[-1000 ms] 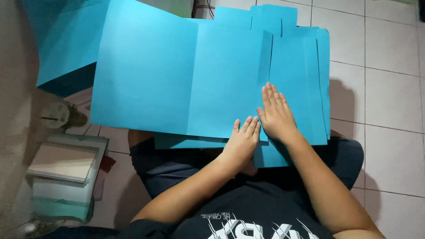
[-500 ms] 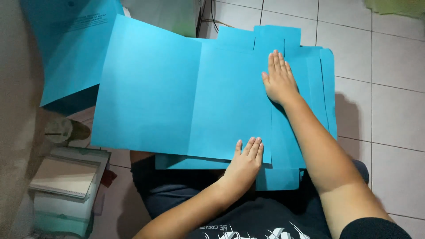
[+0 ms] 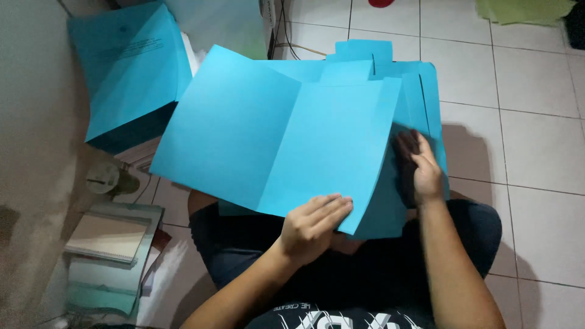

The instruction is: The person sits on the floor and repeatedly folds light blue paper sheets in half by hand. They smooth the creases with their hands and stack the folded sheets on top of a pile to their left.

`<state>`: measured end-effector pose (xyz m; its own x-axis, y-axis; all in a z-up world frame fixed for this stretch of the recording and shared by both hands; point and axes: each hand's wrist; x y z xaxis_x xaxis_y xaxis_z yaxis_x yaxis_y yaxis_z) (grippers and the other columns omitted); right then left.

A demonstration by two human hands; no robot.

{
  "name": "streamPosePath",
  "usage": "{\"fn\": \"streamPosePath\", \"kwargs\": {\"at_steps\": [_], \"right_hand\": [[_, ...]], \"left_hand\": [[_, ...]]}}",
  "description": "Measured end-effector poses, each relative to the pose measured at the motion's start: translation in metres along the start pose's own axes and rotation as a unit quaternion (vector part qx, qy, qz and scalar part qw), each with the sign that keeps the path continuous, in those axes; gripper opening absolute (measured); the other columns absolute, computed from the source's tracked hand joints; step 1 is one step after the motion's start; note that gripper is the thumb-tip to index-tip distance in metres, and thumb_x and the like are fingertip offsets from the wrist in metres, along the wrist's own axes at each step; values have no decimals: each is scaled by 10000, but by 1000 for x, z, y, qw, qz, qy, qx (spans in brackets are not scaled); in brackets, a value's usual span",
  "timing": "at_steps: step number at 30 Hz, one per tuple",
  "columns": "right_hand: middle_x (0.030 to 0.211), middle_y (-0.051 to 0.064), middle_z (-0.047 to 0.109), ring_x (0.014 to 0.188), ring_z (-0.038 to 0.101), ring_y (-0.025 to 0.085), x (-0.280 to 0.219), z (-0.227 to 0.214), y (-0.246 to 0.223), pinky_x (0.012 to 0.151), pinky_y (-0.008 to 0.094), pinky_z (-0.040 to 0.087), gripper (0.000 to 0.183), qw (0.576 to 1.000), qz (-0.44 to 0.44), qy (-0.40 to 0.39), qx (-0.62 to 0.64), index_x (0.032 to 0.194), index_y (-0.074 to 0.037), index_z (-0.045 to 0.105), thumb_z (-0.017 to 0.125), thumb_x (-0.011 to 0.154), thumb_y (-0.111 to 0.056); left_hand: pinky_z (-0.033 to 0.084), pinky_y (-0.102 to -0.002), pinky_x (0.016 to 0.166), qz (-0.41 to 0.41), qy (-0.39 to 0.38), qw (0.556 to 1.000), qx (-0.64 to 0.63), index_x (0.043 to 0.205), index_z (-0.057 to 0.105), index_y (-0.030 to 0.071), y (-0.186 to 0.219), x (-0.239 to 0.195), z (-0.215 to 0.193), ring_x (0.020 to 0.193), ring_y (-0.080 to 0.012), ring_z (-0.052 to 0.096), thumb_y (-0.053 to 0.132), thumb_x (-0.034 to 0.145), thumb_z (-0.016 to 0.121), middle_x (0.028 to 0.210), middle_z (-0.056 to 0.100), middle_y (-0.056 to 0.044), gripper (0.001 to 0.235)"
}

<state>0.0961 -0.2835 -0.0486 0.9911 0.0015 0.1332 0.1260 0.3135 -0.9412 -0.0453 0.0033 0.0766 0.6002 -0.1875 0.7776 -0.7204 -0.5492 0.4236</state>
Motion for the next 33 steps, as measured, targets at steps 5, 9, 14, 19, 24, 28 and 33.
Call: {"fn": "streamPosePath", "kwargs": {"at_steps": [5, 9, 14, 19, 24, 28, 33], "right_hand": [[1441, 293, 416, 1353, 404, 451, -11, -31, -16, 1170, 524, 313, 528, 998, -4, -8, -66, 1488, 14, 371, 406, 962, 3], [1243, 266, 574, 1150, 570, 435, -23, -55, -29, 1023, 479, 457, 390, 986, 5, -4, -168, 1370, -9, 539, 572, 988, -83], [1096, 302, 645, 1047, 649, 492, -3, -46, -38, 878, 482, 548, 316, 969, -35, -22, -244, 1297, 36, 598, 671, 1003, -52], [1388, 383, 549, 1292, 537, 481, 51, -6, -3, 1047, 567, 451, 602, 903, -72, -33, -423, 1519, 147, 388, 643, 1004, -32], [1207, 212, 483, 1103, 557, 452, 52, 14, 38, 823, 562, 549, 650, 702, -75, -17, -709, 1567, 86, 353, 526, 991, -160], [1176, 169, 448, 1065, 503, 343, 42, 38, 17, 764, 459, 564, 611, 687, -64, -25, -724, 1552, 112, 344, 493, 1007, -121], [1548, 240, 295, 1350, 306, 416, 42, 30, 27, 1012, 560, 261, 610, 621, -73, -22, -780, 1536, 62, 441, 470, 1053, -310]], "left_hand": [[654, -462, 905, -2, -59, 962, -268, 1155, 662, -40, 27, -4, -48, 1001, -367, 761, -139, 887, 432, 1151, 724, -186, 367], [618, -361, 809, -122, 25, 961, -249, 1041, 667, 58, 7, -1, -58, 892, -262, 758, 77, 1018, 581, 1028, 743, -135, 91], [521, -341, 687, -288, 161, 922, -201, 1058, 670, 69, -89, 4, -44, 924, -321, 672, 135, 1005, 635, 1022, 754, -152, 91], [540, -386, 821, -357, 219, 898, -134, 1086, 629, 12, -196, 0, 0, 906, -181, 625, 46, 1023, 607, 955, 683, -125, 74], [516, -585, 943, -422, 169, 889, 49, 1433, 406, -26, -204, -20, 27, 1186, -535, 565, -53, 893, 633, 1302, 519, -312, 586], [258, -695, 1131, -279, 19, 937, 209, 1501, 479, 10, -135, -25, 37, 1435, -631, 217, 294, 800, 828, 1625, 181, -376, 833], [94, -714, 1183, -231, -272, 909, 217, 1564, 438, 216, -118, -32, 49, 1538, -451, 248, 728, 883, 537, 1640, 326, -240, 858]]}}
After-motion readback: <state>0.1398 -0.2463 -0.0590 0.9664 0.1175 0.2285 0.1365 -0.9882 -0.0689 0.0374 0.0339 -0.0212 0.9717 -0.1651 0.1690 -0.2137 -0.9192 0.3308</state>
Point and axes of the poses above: each hand's wrist, its own x-axis towards the middle knuckle, its own z-axis out of the palm, y = z × x
